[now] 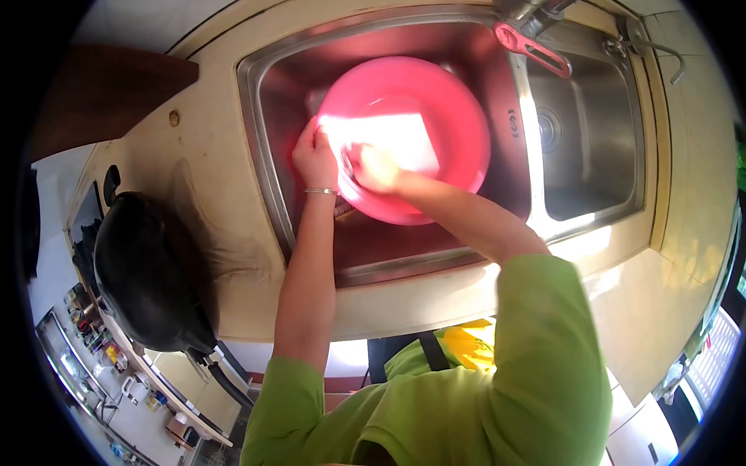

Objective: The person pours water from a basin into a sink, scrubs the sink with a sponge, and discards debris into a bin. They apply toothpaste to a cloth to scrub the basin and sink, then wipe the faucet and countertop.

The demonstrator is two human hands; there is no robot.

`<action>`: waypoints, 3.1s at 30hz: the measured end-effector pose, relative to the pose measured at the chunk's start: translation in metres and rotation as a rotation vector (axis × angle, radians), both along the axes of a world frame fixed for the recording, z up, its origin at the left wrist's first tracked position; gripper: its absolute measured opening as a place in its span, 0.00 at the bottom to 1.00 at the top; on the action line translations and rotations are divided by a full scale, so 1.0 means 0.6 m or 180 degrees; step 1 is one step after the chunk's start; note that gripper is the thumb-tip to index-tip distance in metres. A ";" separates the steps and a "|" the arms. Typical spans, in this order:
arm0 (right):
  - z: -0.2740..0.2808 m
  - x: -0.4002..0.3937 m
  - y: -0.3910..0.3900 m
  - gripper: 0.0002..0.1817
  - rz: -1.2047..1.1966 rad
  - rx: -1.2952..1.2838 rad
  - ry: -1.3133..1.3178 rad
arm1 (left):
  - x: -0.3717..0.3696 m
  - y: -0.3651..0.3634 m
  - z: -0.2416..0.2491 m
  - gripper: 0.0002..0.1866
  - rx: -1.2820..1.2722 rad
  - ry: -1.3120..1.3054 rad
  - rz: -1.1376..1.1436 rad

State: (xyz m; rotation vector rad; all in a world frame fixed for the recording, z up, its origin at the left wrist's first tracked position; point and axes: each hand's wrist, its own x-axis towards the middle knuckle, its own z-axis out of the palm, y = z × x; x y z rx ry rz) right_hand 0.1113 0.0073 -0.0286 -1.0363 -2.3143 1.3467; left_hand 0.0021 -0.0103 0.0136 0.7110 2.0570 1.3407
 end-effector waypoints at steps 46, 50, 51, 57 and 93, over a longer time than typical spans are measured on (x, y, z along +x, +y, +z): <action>-0.011 0.164 -0.069 0.06 -0.0434 0.0200 -0.1195 | -0.021 0.017 0.031 0.14 0.0900 0.1666 -0.0432; -0.074 0.237 0.043 0.12 -0.0873 0.1037 -0.1678 | -0.010 0.016 0.042 0.15 0.0652 0.1502 -0.0576; -0.020 0.217 0.062 0.15 -0.1776 -0.0554 -0.0391 | -0.006 0.016 0.048 0.15 0.0570 0.1355 -0.0628; -0.029 0.157 0.151 0.14 -0.2262 0.2076 -0.1318 | 0.010 0.015 0.074 0.15 0.0223 0.0880 -0.0773; -0.052 0.041 0.127 0.04 -0.1159 0.1416 -0.1044 | -0.016 0.010 0.018 0.14 0.0187 -0.0182 -0.0266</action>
